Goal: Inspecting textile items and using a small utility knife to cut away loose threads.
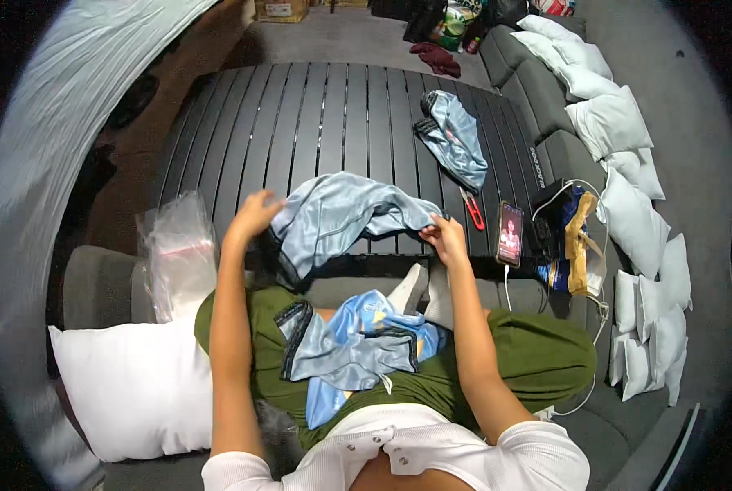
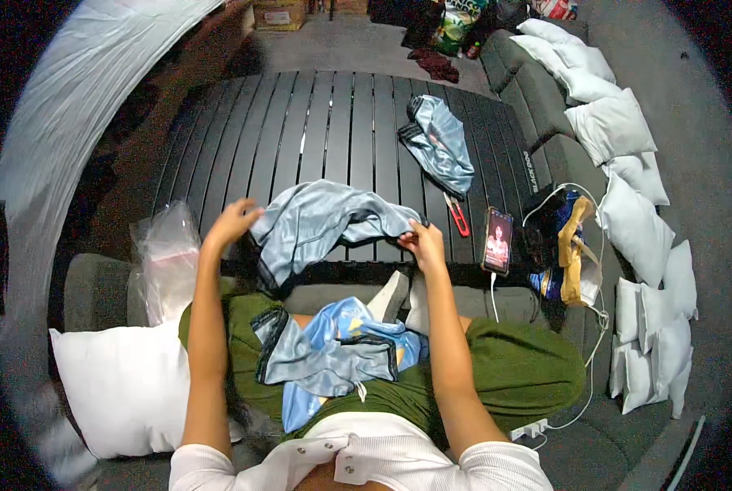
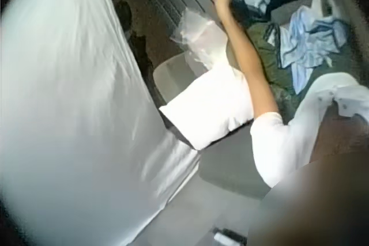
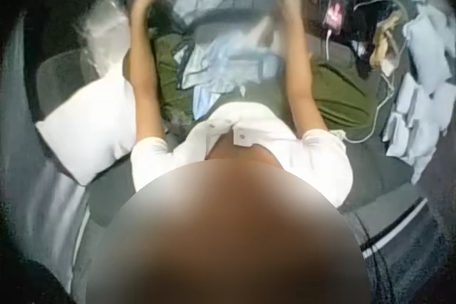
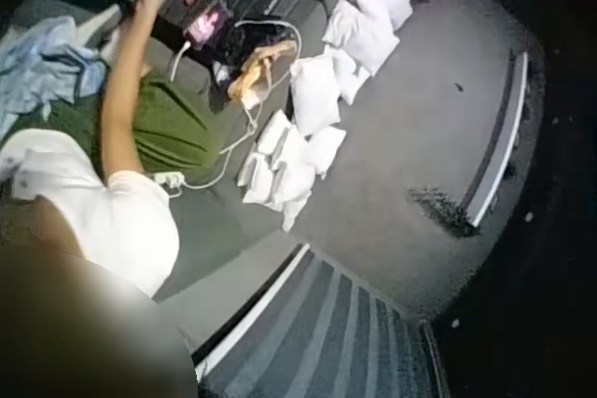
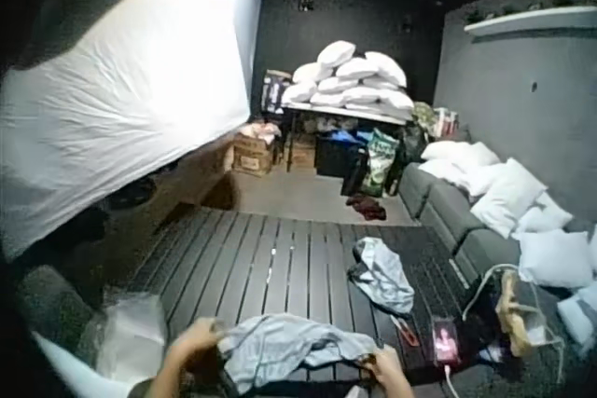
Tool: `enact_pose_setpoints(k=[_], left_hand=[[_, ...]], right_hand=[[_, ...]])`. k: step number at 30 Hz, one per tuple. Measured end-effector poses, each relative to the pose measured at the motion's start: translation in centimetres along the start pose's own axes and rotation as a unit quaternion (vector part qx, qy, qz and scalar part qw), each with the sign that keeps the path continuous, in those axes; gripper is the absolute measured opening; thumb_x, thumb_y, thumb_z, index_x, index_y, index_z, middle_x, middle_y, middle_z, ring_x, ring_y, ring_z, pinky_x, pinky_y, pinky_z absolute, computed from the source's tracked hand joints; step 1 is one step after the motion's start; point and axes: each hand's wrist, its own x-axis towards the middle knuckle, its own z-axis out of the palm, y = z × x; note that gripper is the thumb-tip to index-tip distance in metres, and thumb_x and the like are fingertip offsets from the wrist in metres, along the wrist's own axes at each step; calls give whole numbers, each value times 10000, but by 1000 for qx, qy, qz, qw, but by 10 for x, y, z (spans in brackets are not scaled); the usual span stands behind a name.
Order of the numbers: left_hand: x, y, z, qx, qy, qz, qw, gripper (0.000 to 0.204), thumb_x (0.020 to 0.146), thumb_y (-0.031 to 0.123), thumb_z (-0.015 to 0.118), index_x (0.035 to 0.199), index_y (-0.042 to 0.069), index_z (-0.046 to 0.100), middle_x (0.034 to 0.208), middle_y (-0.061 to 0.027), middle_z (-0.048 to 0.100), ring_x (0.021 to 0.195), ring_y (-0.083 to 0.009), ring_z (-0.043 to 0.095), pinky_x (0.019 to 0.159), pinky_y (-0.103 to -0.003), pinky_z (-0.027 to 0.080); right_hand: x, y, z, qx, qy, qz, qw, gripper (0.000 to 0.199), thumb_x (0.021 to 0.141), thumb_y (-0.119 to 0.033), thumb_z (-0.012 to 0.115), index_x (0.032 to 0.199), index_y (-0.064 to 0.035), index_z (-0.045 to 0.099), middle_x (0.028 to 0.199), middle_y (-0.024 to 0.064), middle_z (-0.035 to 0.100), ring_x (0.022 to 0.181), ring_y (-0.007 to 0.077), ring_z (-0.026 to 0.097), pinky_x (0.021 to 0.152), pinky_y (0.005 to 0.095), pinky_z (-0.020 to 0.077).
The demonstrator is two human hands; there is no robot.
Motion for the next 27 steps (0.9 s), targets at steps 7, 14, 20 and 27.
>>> enact_pose_setpoints(k=[7, 14, 20, 27], left_hand=[[-42, 3, -20, 171, -11, -139, 975, 573, 755, 510, 572, 736, -60, 629, 727, -211, 624, 737, -280, 637, 692, -381, 492], [-46, 19, 22, 225, -175, -92, 954, 480, 732, 439, 589, 713, -37, 645, 674, -142, 645, 595, -255, 645, 548, -326, 502], [-28, 9, -15, -263, -129, -168, 941, 266, 806, 179, 509, 687, -45, 591, 651, -117, 620, 514, -173, 610, 469, -237, 485], [-39, 19, 15, -30, -417, -260, 871, 519, 812, 461, 543, 752, -51, 604, 697, -122, 640, 559, -185, 634, 493, -260, 492]], right_hand=[[-9, -23, -10, -211, 123, -178, 953, 266, 801, -289, 624, 673, -76, 531, 601, -43, 471, 526, 60, 390, 465, 228, 301], [-3, -63, 0, -29, 3, -107, 994, 255, 846, -278, 577, 808, -26, 600, 803, 31, 606, 724, 108, 553, 655, 230, 425], [8, -99, -15, -159, -18, -70, 985, 230, 863, -213, 531, 931, -4, 598, 818, 29, 620, 720, 99, 563, 664, 234, 427], [27, -92, -21, -112, -92, -83, 986, 163, 840, -122, 564, 973, -27, 572, 791, -11, 607, 654, 53, 548, 555, 190, 412]])
